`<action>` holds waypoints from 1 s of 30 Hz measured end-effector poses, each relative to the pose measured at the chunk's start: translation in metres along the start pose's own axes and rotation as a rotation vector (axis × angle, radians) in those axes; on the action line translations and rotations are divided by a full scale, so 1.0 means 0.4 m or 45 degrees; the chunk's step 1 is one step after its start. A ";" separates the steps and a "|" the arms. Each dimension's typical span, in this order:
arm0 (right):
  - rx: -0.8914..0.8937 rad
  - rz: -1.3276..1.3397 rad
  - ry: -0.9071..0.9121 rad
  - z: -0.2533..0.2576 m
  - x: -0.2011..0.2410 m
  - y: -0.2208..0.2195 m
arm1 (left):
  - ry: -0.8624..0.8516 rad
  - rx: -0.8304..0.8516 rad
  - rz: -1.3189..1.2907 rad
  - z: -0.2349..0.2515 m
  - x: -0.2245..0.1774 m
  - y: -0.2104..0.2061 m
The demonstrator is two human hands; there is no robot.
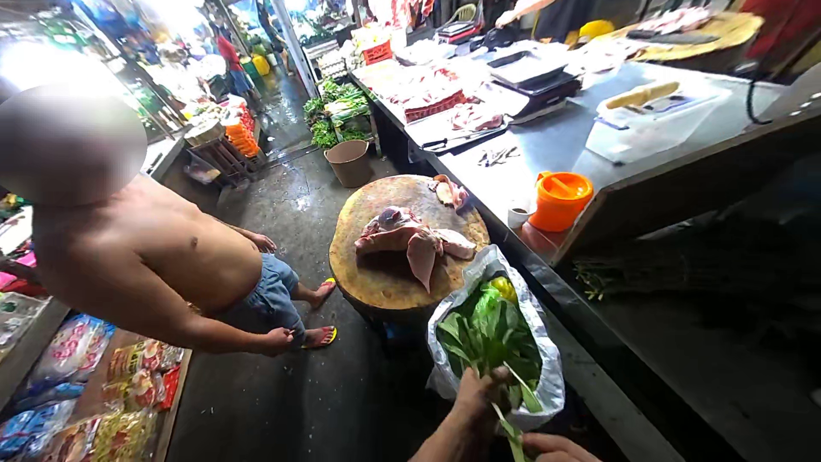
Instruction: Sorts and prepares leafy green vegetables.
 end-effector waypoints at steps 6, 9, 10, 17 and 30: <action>-0.243 -0.049 0.091 -0.023 -0.029 0.038 | -0.154 -0.083 0.128 0.044 -0.099 -0.019; -0.261 -0.035 -0.018 -0.027 -0.050 0.056 | -0.084 -0.107 0.001 0.074 -0.083 -0.001; -0.274 -0.033 -0.041 -0.032 -0.057 0.056 | -0.065 -0.089 -0.033 0.076 -0.080 0.000; -0.371 -0.050 -0.157 -0.066 -0.094 0.080 | 0.077 -0.010 -0.127 0.101 -0.054 -0.029; -0.623 0.300 -0.391 -0.105 -0.220 0.124 | 0.020 0.129 -0.375 0.126 -0.086 -0.053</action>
Point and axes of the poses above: each hand's wrist, its own z-axis towards the middle knuckle, its own y-axis out of the back of the hand, x = y × z, the point moved 9 cm from there along z, towards the middle knuckle, and after that the axes turned 12 degrees about -y, right-handed, at the moved point
